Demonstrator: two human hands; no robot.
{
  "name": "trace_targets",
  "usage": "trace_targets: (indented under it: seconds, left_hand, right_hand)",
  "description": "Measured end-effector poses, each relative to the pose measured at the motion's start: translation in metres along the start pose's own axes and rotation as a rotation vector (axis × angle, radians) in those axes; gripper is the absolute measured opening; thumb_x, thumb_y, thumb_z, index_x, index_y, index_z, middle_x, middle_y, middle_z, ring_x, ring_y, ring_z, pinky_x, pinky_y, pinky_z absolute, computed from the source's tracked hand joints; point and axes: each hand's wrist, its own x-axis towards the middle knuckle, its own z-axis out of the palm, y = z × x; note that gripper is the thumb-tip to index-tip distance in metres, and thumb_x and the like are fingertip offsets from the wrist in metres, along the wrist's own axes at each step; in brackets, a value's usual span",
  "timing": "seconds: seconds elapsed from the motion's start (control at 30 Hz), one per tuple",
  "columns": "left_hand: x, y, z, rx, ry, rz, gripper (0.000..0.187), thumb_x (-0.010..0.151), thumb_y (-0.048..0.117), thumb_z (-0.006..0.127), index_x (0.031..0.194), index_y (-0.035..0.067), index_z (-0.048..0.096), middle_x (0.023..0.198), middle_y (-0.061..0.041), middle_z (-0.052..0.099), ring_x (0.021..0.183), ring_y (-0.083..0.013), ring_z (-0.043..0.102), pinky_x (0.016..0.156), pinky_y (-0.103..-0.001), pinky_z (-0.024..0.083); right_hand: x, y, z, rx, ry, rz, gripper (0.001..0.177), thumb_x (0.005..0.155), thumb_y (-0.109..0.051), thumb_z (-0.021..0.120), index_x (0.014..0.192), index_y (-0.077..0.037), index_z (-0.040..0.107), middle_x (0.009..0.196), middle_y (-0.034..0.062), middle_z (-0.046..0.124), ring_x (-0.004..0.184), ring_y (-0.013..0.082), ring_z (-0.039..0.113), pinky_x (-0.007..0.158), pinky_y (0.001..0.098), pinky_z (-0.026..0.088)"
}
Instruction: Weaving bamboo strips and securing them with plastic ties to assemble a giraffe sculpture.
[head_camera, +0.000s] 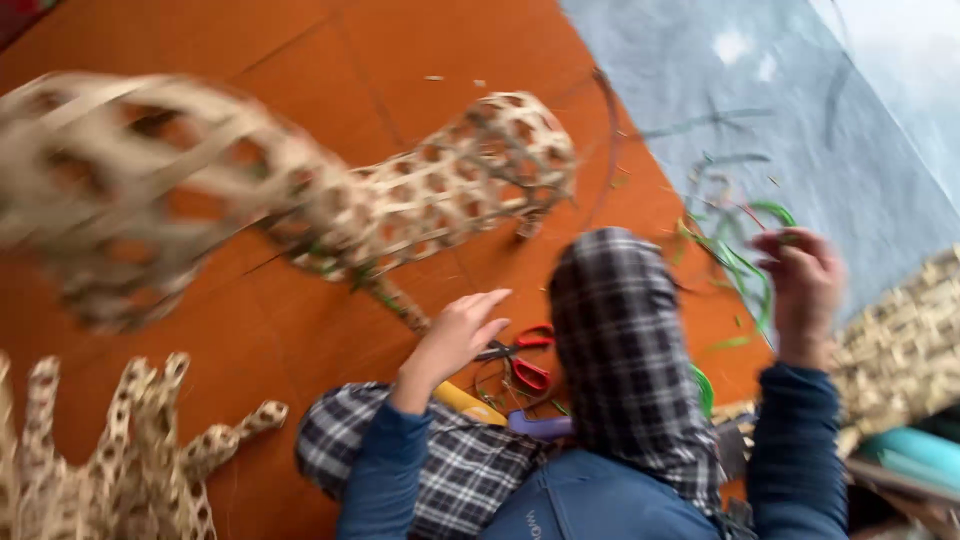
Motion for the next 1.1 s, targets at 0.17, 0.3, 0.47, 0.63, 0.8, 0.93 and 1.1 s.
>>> trace_targets:
  seconds: [0.17, 0.3, 0.47, 0.63, 0.8, 0.93, 1.1]
  left_hand:
    - [-0.015, -0.026, 0.019, 0.002, -0.019, 0.028, 0.042, 0.101, 0.027, 0.07, 0.138, 0.007, 0.068, 0.123, -0.015, 0.078, 0.106, -0.0363, 0.075, 0.09, -0.046, 0.059]
    - [-0.021, -0.004, -0.012, -0.236, -0.066, -0.134, 0.071, 0.105, 0.042, 0.064, 0.164, 0.013, 0.04, 0.139, -0.014, 0.074, 0.071, -0.0247, 0.074, 0.068, -0.043, 0.059]
    - [-0.033, -0.026, -0.006, -0.169, 0.194, -0.168, 0.02, 0.107, 0.034, 0.07, 0.121, 0.019, 0.073, 0.096, -0.003, 0.083, 0.096, -0.0268, 0.082, 0.084, -0.038, 0.064]
    - [-0.067, -0.054, -0.061, 0.002, 0.345, -0.413, 0.016, 0.107, 0.028, 0.068, 0.108, 0.017, 0.08, 0.092, -0.008, 0.082, 0.089, -0.0312, 0.081, 0.081, -0.043, 0.064]
    - [-0.068, -0.069, -0.089, 0.192, 0.815, -0.494, 0.023, 0.103, 0.024, 0.077, 0.124, 0.017, 0.073, 0.096, -0.008, 0.075, 0.089, -0.0286, 0.079, 0.076, -0.042, 0.063]
    - [-0.056, -0.08, -0.082, 0.051, 0.736, -0.444, 0.029, 0.11, 0.029, 0.07, 0.128, 0.007, 0.073, 0.082, -0.008, 0.071, 0.067, -0.0184, 0.069, 0.071, -0.032, 0.06]
    - [-0.047, -0.097, -0.084, -0.077, 0.666, -0.38, 0.045, 0.11, 0.04, 0.07, 0.121, -0.004, 0.074, 0.063, -0.006, 0.067, 0.05, -0.0166, 0.061, 0.054, -0.028, 0.049]
  right_hand:
    - [-0.054, -0.084, 0.107, -0.513, -0.362, -0.523, 0.029, 0.109, 0.023, 0.057, 0.127, 0.002, 0.066, 0.109, 0.0101, 0.07, 0.091, 0.0154, 0.064, 0.088, 0.0254, 0.055]
    - [-0.109, -0.069, 0.254, -1.054, -0.696, -0.824, 0.016, 0.094, 0.004, 0.083, 0.108, -0.002, 0.081, 0.104, 0.0106, 0.062, 0.08, 0.0255, 0.059, 0.071, 0.0365, 0.048]
    - [-0.133, 0.008, 0.314, -0.856, -1.016, -0.934, 0.01, 0.097, -0.011, 0.081, 0.104, -0.017, 0.081, 0.094, 0.0047, 0.077, 0.087, 0.0333, 0.075, 0.077, 0.0435, 0.06]
    - [-0.102, 0.046, 0.309, -1.003, -0.948, -0.462, 0.013, 0.098, -0.01, 0.077, 0.111, -0.013, 0.081, 0.078, 0.0108, 0.08, 0.062, 0.0243, 0.076, 0.061, 0.0407, 0.061]
    - [-0.072, 0.052, 0.315, -1.428, -0.995, -0.398, 0.017, 0.101, -0.025, 0.073, 0.108, -0.01, 0.077, 0.099, 0.0166, 0.084, 0.097, 0.0475, 0.078, 0.084, 0.0607, 0.059]
    - [-0.055, 0.072, 0.321, -1.575, -1.016, -0.309, 0.023, 0.102, -0.025, 0.071, 0.116, -0.011, 0.081, 0.119, 0.0166, 0.084, 0.118, 0.0451, 0.076, 0.099, 0.0589, 0.059]
    - [-0.021, 0.096, 0.32, -1.591, -0.999, -0.286, 0.027, 0.101, -0.03, 0.07, 0.118, -0.012, 0.083, 0.124, 0.0219, 0.082, 0.119, 0.0488, 0.074, 0.102, 0.0605, 0.058]
